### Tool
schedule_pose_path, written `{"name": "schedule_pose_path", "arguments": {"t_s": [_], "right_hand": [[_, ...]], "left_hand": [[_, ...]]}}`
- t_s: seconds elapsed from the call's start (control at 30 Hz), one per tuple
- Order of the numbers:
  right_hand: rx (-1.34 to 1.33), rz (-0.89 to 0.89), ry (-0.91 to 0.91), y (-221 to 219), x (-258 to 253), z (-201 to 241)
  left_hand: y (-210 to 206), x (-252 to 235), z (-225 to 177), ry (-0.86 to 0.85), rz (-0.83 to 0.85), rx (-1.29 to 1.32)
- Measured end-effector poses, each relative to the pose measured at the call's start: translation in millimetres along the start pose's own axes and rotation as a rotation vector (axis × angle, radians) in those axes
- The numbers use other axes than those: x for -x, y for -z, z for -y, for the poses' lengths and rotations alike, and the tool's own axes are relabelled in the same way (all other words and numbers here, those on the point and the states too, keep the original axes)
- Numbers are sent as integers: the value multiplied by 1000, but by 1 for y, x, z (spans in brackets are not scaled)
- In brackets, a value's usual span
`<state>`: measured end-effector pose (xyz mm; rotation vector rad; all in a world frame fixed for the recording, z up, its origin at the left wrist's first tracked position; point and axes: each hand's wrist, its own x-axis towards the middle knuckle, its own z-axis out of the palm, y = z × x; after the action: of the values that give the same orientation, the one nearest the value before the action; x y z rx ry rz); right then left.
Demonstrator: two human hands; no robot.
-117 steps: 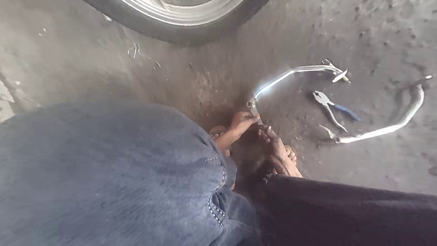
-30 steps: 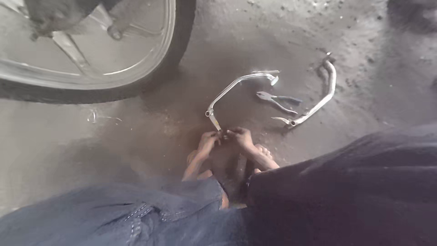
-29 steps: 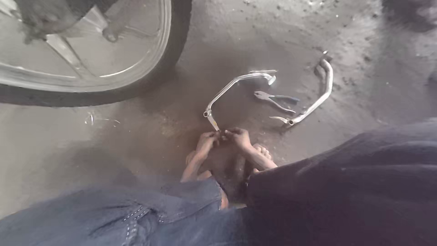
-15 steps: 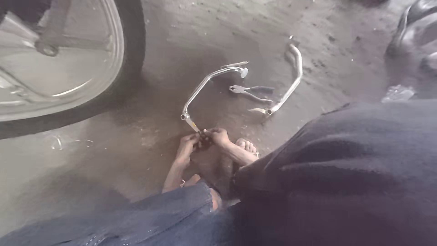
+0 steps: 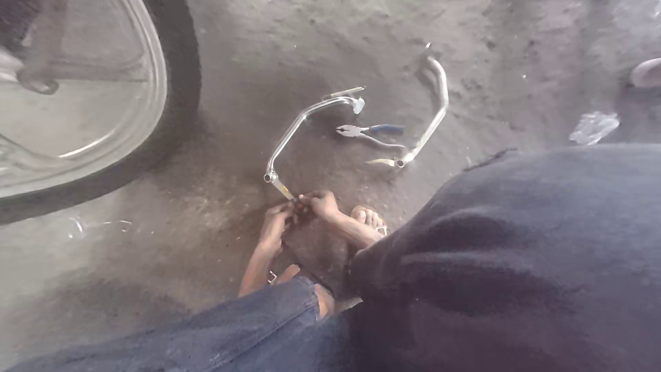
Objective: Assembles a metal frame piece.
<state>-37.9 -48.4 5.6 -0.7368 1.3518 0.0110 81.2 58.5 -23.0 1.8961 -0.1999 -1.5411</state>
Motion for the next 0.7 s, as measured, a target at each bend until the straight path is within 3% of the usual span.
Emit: {"name": "schedule_pose_path", "arguments": {"t_s": [0.23,0.4,0.53,0.7], "right_hand": [[26,29,15,0,-1,0],[115,55,157,6,-13,-13],[177,69,97,3,-2,5],[148,90,225,8,-37,-28]], "left_hand": [[2,-1,4,21,-11,40],[0,-2,0,38,-18,51],[3,-3,0,40,6,47],[3,-2,1,61,-17,42]]}}
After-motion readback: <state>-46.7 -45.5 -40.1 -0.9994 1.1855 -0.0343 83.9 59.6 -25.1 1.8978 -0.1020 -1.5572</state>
